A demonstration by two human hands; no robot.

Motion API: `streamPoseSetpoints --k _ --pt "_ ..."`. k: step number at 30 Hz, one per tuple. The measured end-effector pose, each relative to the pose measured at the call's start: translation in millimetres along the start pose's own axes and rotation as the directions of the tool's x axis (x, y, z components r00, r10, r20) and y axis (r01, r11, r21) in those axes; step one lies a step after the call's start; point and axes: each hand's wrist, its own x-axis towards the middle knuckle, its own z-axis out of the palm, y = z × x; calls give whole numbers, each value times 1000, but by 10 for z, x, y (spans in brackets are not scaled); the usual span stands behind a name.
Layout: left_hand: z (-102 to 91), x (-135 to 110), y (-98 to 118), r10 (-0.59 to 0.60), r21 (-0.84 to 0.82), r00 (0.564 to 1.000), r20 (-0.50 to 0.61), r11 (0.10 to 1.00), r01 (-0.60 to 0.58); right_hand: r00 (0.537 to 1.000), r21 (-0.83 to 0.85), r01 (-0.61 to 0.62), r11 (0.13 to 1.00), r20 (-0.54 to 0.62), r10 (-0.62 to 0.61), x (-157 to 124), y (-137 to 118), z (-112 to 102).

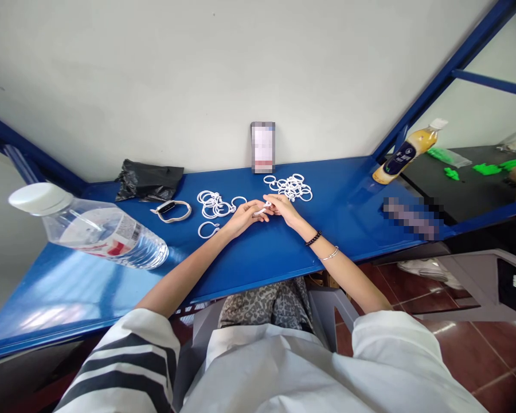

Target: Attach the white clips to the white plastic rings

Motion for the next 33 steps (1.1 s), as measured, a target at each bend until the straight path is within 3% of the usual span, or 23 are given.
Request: streamPoseSetpoints --k 10,17,23,33 --pt "-13 4 -2 -12 -23 1000 5 1000 12 999 1 31 1000 -36 -31 6 1 15" --pt "3 3 12 -35 -24 999 -20 999 35 998 40 -28 999 -53 30 14 11 20" --pt "16 -12 23 -32 -23 999 -27 999 31 999 4 44 999 1 -44 -7 1 14" --pt "17 -4 23 -34 -56 999 -27 998 33 997 -73 74 995 -9 -75 18 39 -2"
